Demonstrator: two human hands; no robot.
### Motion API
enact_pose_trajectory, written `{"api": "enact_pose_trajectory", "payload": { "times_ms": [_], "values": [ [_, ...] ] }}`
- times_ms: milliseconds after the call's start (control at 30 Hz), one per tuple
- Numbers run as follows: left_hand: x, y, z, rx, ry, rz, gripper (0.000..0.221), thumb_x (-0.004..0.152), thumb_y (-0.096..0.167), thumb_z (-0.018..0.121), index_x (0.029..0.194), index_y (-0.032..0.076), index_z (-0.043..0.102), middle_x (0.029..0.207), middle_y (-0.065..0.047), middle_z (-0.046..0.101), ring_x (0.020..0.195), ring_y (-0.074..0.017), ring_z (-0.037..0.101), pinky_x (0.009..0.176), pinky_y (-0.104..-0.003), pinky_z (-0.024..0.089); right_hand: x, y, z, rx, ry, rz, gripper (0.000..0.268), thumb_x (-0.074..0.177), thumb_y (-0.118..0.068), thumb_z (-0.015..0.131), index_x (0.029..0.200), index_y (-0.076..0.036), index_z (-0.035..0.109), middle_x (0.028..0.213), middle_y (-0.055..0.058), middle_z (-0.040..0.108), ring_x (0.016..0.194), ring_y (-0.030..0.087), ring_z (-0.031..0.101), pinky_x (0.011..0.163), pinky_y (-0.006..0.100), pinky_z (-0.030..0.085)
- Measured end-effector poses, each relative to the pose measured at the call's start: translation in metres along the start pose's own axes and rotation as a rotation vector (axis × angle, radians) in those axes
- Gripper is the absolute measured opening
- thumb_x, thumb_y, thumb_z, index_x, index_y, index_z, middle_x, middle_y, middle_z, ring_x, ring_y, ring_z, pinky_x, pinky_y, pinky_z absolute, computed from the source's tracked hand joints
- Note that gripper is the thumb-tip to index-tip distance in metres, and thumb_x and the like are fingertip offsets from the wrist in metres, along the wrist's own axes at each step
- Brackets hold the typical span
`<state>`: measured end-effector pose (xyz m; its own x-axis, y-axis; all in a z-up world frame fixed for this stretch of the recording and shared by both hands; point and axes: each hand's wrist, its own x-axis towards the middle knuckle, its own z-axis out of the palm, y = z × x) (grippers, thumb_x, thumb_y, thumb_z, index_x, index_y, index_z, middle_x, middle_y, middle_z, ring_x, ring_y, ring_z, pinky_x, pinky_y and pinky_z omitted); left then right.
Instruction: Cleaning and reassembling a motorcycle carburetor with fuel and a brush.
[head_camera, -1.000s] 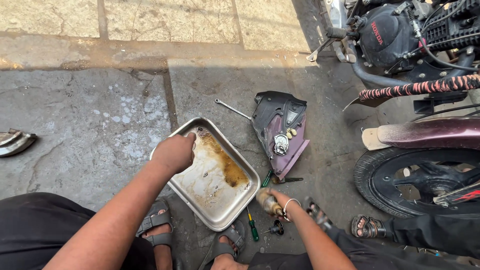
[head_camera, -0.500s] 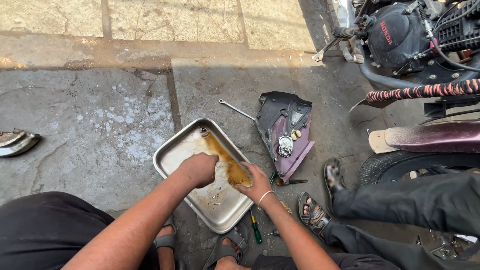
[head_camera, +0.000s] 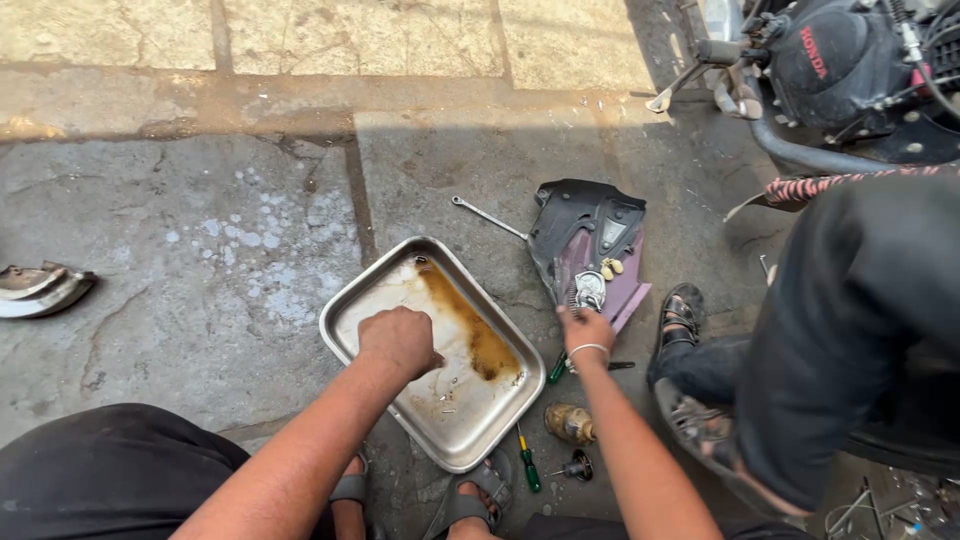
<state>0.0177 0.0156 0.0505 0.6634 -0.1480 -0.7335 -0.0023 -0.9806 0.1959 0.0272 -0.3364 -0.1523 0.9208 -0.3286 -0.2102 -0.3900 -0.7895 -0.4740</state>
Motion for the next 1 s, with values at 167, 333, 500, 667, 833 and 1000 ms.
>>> {"api": "enact_pose_trajectory", "payload": {
  "times_ms": [167,333,500,667,833,1000],
  "values": [
    [0.009,-0.003,0.018,-0.058,-0.046,0.006,0.049,0.083,0.054,0.08,0.113,0.016,0.076,0.115,-0.008,0.074,0.109,-0.0273,0.071,0.089,-0.042,0.058,0.035,0.001,-0.031,-0.245,0.129,0.468,0.063,0.075,-0.059,0.086,0.113,-0.011,0.072,0.111,0.022,0.069,0.104,0.042,0.065,0.088,0.052,0.051],
    [0.01,-0.011,0.008,-0.059,-0.061,-0.034,0.039,0.088,0.042,0.075,0.116,0.014,0.076,0.118,-0.008,0.075,0.111,-0.0262,0.072,0.088,-0.041,0.059,-0.017,-0.022,0.027,-0.39,0.121,-0.11,0.032,0.085,-0.029,0.075,0.106,-0.006,0.067,0.112,0.016,0.065,0.105,0.037,0.065,0.091,0.049,0.053],
    [0.02,-0.001,0.038,-0.032,-0.233,-0.092,0.032,0.092,0.024,0.068,0.122,0.016,0.075,0.131,-0.008,0.069,0.117,-0.0269,0.068,0.088,-0.044,0.058,-0.038,-0.094,0.125,-0.135,-0.158,-0.6,0.035,0.082,-0.003,0.067,0.117,-0.007,0.065,0.121,0.014,0.061,0.113,0.036,0.06,0.099,0.045,0.05],
    [0.014,0.027,0.064,-0.029,-0.325,-0.018,0.037,0.092,0.021,0.069,0.129,0.013,0.071,0.137,-0.008,0.066,0.123,-0.0299,0.065,0.081,-0.053,0.053,-0.016,-0.178,0.178,-0.291,-0.214,-0.728,0.059,0.081,0.001,0.06,0.14,0.001,0.051,0.15,0.017,0.045,0.135,0.035,0.046,0.103,0.045,0.044],
    [0.002,0.031,0.046,-0.016,-0.328,0.049,0.039,0.091,0.021,0.071,0.128,0.009,0.07,0.131,-0.01,0.068,0.12,-0.0301,0.065,0.078,-0.047,0.052,-0.016,-0.166,0.207,-0.458,-0.311,-0.744,0.038,0.091,-0.005,0.054,0.129,0.003,0.057,0.146,0.018,0.047,0.134,0.035,0.048,0.105,0.045,0.045],
    [0.008,0.022,0.043,0.013,-0.293,0.084,0.039,0.091,0.019,0.072,0.128,0.007,0.07,0.129,-0.012,0.069,0.119,-0.0296,0.066,0.078,-0.044,0.054,-0.069,-0.131,0.171,-0.403,-0.435,-0.622,0.028,0.099,-0.008,0.05,0.122,0.002,0.061,0.146,0.016,0.047,0.13,0.036,0.05,0.104,0.045,0.047]
  ]
}}
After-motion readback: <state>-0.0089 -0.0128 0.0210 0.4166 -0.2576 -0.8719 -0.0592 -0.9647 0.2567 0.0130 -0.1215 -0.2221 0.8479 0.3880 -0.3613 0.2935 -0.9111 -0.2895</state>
